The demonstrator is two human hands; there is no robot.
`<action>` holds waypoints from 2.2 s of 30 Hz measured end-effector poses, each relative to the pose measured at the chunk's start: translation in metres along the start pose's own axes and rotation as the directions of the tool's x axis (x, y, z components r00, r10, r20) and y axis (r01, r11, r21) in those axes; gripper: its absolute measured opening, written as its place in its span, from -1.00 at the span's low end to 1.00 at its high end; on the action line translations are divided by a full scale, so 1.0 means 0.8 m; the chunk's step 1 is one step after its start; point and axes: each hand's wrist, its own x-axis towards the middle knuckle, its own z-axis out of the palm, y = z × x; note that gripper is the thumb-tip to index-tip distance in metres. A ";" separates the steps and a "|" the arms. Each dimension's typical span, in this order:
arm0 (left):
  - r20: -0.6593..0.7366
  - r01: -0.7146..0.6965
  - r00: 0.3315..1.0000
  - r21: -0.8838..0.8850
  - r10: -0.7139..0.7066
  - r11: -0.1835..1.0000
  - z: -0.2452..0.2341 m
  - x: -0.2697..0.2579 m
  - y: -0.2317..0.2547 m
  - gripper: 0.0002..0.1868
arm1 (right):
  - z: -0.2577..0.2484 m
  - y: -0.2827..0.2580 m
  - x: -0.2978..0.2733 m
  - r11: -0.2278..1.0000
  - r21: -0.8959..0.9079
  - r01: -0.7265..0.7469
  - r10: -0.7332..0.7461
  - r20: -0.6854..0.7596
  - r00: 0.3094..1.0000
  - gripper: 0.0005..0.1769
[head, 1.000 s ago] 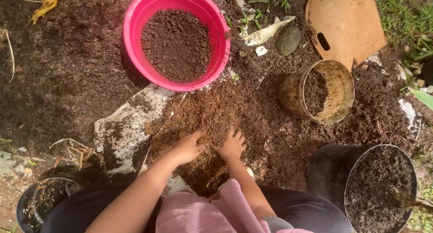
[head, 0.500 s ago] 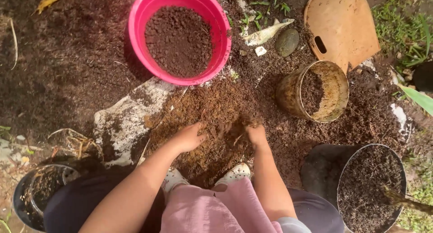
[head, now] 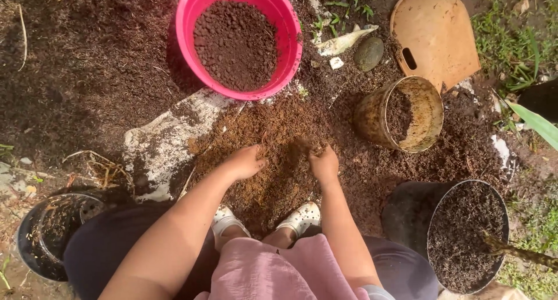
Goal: The person kneels on the ground and uses both hands to mix a pile of soil or compost. They repeatedly lift, crumble, and turn the material to blend it. A pink bucket filled with soil and other containers are nearby, but the person works directly on the ground pile.
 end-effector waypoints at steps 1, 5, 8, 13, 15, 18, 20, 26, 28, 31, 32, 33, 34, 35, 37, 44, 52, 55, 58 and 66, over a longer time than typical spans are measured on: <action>-0.005 -0.001 1.000 -0.003 0.001 1.000 0.007 0.017 -0.013 -0.43 | 0.011 0.012 0.010 0.998 -0.050 -0.027 0.029 0.040 0.999 -0.64; 0.012 -0.010 1.000 0.027 0.009 1.000 0.004 0.013 -0.012 -0.43 | -0.039 -0.103 -0.053 0.996 0.059 -0.062 0.047 0.235 0.971 -0.28; 0.027 -0.011 1.000 0.007 0.011 1.000 -0.015 -0.036 0.024 -0.45 | -0.064 -0.178 -0.095 0.973 0.231 0.002 -0.079 0.324 0.943 -0.26; -0.018 0.004 1.000 0.324 0.002 0.946 -0.004 0.004 0.002 -0.42 | 0.040 -0.004 -0.004 0.955 0.205 0.216 -0.233 0.065 0.970 -0.65; -0.055 0.029 0.998 0.407 -0.008 0.913 -0.003 0.008 0.007 -0.39 | 0.053 0.042 0.014 0.983 0.017 0.182 -0.183 0.019 0.983 -0.64; -0.069 0.055 0.997 0.435 -0.028 0.899 -0.010 -0.012 0.037 -0.42 | 0.031 0.078 0.018 0.982 -0.152 -0.115 0.116 -0.002 0.993 -0.50; -0.049 0.058 0.998 0.381 -0.042 0.923 -0.017 -0.022 0.055 -0.43 | 0.017 0.122 0.033 0.925 -0.167 -0.342 0.339 -0.047 0.940 -0.23; 0.103 0.144 0.974 0.395 -0.200 0.907 -0.008 0.005 0.046 -0.42 | -0.002 0.092 0.029 0.811 -0.071 -0.581 0.584 0.152 0.798 0.18; 0.117 0.123 0.976 0.409 -0.185 0.904 0.002 0.030 0.022 -0.42 | 0.053 0.101 0.037 0.845 -0.148 -0.514 0.524 0.028 0.851 0.00; 0.115 0.127 0.973 0.452 -0.199 0.883 0.022 0.065 -0.010 -0.39 | 0.077 0.092 0.032 0.879 -0.163 -0.449 0.452 -0.020 0.892 -0.39; 0.090 0.172 0.966 0.483 -0.244 0.859 0.024 0.073 -0.023 -0.36 | 0.082 0.078 0.029 0.895 -0.081 -0.438 0.443 0.066 0.894 -0.60; 0.086 0.167 0.967 0.493 -0.239 0.854 0.022 0.078 -0.018 -0.36 | 0.081 0.069 0.033 0.895 -0.069 -0.441 0.445 0.061 0.894 -0.60; 0.093 0.166 0.966 0.499 -0.243 0.851 0.026 0.078 -0.018 -0.34 | 0.080 0.062 0.032 0.907 0.075 -0.415 0.410 0.077 0.909 -0.62; 0.100 0.165 0.964 0.504 -0.247 0.848 0.029 0.077 -0.020 -0.33 | 0.080 0.056 0.029 0.897 0.218 -0.383 0.373 0.088 0.924 -0.64; 0.106 0.153 0.965 0.514 -0.239 0.844 0.035 0.077 -0.016 -0.33 | 0.046 0.024 0.019 0.904 0.273 -0.329 0.278 0.209 0.938 -0.64; 0.056 0.136 0.980 0.499 -0.188 0.856 0.040 0.067 0.014 -0.40 | -0.129 -0.016 0.007 0.810 0.231 -0.539 0.516 0.158 0.842 -0.68; 0.064 0.215 0.958 0.489 -0.280 0.846 0.047 0.090 -0.015 -0.32 | -0.136 0.291 0.099 0.780 -0.348 -0.521 0.552 -0.010 0.834 -0.02; 0.063 0.220 0.955 0.504 -0.289 0.835 0.045 0.104 -0.016 -0.28 | -0.114 0.334 0.127 0.771 -0.397 -0.499 0.559 0.044 0.828 -0.01; 0.059 0.289 0.928 0.510 -0.368 0.810 0.047 0.107 0.001 -0.29 | -0.108 0.337 0.137 0.709 -0.394 -0.585 0.630 -0.017 0.776 -0.15; 0.045 0.330 0.896 0.598 -0.442 0.730 0.047 0.142 -0.035 -0.22 | -0.154 0.340 0.183 0.812 -0.116 -0.571 0.574 -0.012 0.819 -0.36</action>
